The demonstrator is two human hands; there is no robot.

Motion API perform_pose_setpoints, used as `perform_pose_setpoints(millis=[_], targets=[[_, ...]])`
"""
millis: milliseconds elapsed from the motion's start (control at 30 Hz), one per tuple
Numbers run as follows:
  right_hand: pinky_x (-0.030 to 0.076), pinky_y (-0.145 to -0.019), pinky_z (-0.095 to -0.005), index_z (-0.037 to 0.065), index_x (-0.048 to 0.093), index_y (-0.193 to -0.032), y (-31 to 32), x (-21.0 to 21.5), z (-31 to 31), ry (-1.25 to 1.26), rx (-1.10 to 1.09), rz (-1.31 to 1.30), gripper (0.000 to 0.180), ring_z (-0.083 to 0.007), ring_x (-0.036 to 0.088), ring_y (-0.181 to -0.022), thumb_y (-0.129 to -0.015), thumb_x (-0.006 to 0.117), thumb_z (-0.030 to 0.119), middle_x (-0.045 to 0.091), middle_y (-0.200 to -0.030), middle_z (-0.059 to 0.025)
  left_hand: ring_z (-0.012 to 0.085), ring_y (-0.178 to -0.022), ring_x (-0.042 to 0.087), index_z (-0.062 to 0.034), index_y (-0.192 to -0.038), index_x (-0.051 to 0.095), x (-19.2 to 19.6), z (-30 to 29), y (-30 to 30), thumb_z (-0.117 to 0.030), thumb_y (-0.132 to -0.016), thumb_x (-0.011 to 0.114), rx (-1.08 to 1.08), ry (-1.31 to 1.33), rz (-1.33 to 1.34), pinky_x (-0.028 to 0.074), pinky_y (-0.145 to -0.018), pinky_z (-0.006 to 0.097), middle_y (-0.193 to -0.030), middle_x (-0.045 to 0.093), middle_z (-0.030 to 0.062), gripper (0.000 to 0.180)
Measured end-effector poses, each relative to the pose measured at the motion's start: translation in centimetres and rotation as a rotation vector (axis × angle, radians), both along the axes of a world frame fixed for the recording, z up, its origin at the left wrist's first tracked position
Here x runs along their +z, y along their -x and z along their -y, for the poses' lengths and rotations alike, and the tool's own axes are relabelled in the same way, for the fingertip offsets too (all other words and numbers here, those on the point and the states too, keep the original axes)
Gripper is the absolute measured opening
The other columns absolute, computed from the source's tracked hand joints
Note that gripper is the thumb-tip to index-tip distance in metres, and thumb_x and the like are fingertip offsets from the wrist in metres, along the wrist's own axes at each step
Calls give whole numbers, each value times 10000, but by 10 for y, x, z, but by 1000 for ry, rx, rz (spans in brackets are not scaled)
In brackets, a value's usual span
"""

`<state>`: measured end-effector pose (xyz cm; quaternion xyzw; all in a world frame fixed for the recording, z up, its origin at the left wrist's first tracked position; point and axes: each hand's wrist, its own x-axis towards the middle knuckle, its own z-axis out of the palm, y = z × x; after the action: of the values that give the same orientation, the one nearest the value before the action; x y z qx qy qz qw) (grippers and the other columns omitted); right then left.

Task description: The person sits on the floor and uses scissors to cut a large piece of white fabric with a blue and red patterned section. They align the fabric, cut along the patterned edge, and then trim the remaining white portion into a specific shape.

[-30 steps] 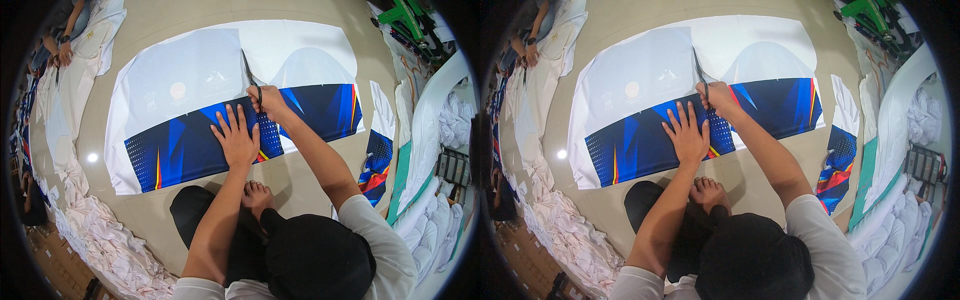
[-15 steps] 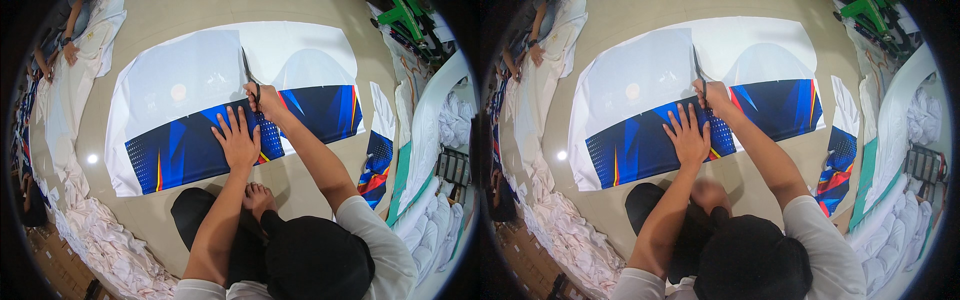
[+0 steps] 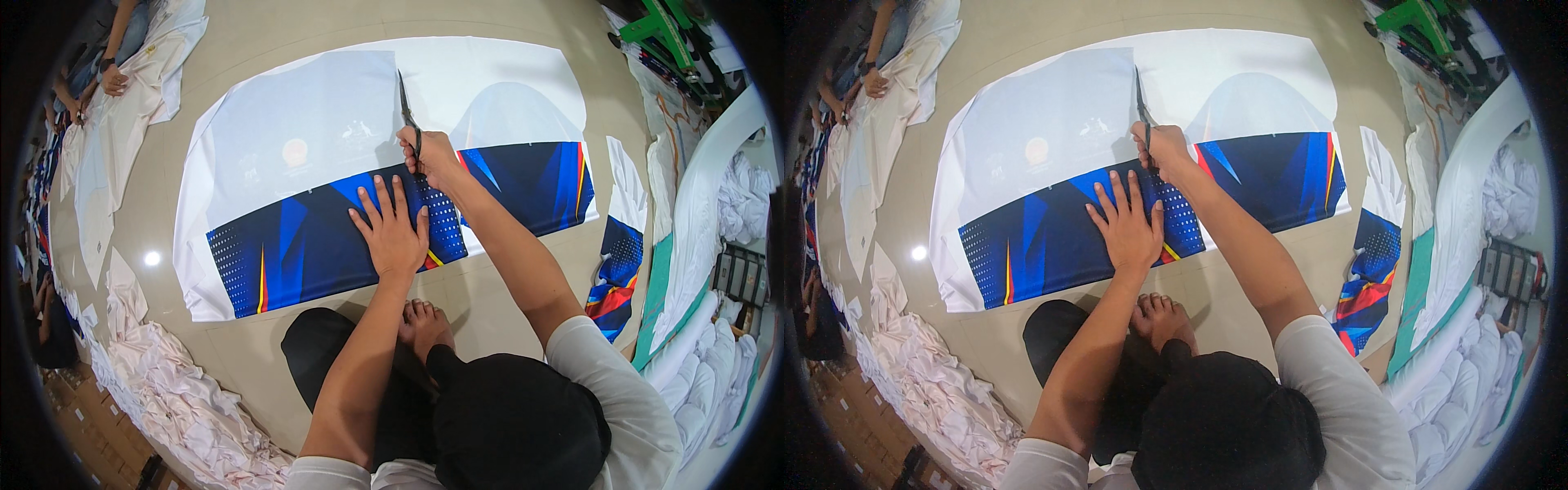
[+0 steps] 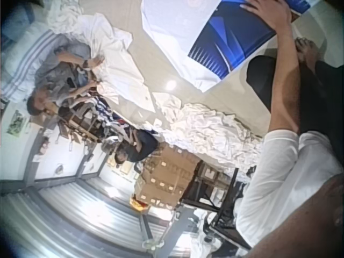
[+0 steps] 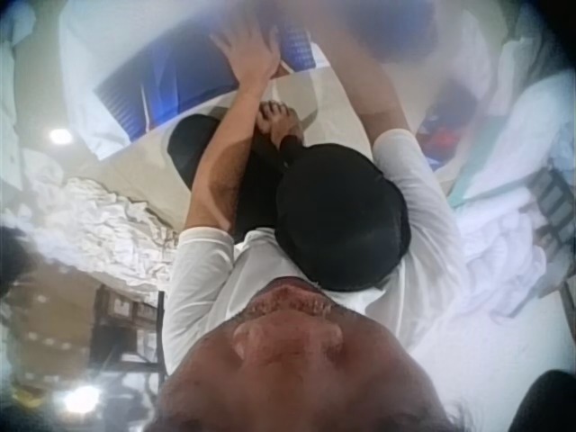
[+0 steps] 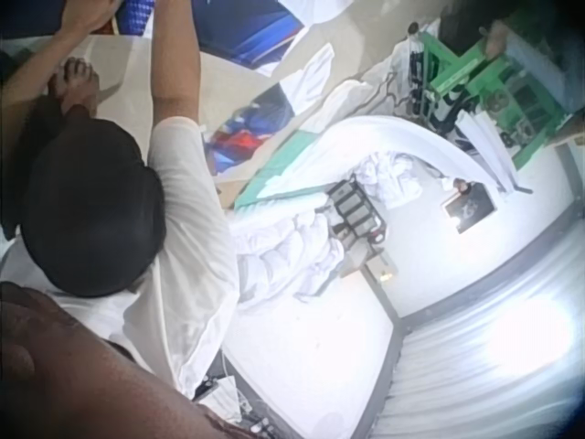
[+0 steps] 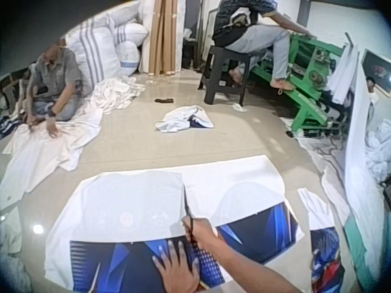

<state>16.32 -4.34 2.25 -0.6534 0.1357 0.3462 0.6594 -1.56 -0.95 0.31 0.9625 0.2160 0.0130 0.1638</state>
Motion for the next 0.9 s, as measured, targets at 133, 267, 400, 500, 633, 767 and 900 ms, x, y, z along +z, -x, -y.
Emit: perform_pose_setpoints(millis=[133,267,400,500,633,767,900], targets=[[442,-496,-298,21,670,-805,3,3,0,0,-17,-8,303,-136,559,-552,-820,776,304,590,-680,-30,468,-1612,68,-143,-1678,295,1,-1,1,-526,-1077,419,2,-4,-5,41,-1261,682,-1755,180,167,724],[442,-523,-263,94,654,-816,3,6,1,-8,-1,-30,275,-107,543,-548,-852,796,327,577,-657,15,467,-1613,66,-141,-1678,295,1,0,0,-528,-1079,412,0,-2,-13,41,-1261,681,-1755,178,166,723],[440,-521,-263,91,654,-815,4,7,0,-6,-1,-32,267,-107,541,-543,-853,788,319,576,-655,17,465,-1613,65,-142,-1679,294,1,-1,0,-531,-1081,404,-3,-7,-13,41,-1262,681,-1756,174,164,722],[437,-508,-272,71,657,-805,5,7,0,7,-2,-28,265,-116,545,-540,-838,782,303,579,-655,1,463,-1614,62,-145,-1680,291,0,-1,1,-534,-1081,399,-3,-10,-18,42,-1262,680,-1758,166,161,722],[434,-484,-288,29,669,-787,3,2,0,-7,-14,-21,276,-135,557,-544,-804,778,281,592,-661,-33,460,-1616,57,-148,-1681,288,0,0,0,-541,-1082,390,-5,-16,-25,42,-1263,679,-1760,158,159,724],[442,-488,-287,27,672,-790,3,2,-5,-3,-32,-31,272,-139,561,-546,-804,776,277,593,-664,-35,458,-1617,52,-148,-1683,283,0,0,0,-545,-1084,377,-4,-14,-25,37,-1264,677,-1761,155,159,725],[446,-488,-292,24,671,-791,4,2,-7,0,-39,-26,274,-139,562,-547,-804,776,277,594,-670,-36,457,-1618,46,-147,-1685,276,1,-1,1,-548,-1087,367,-3,-13,-32,31,-1265,675,-1763,147,158,726]])
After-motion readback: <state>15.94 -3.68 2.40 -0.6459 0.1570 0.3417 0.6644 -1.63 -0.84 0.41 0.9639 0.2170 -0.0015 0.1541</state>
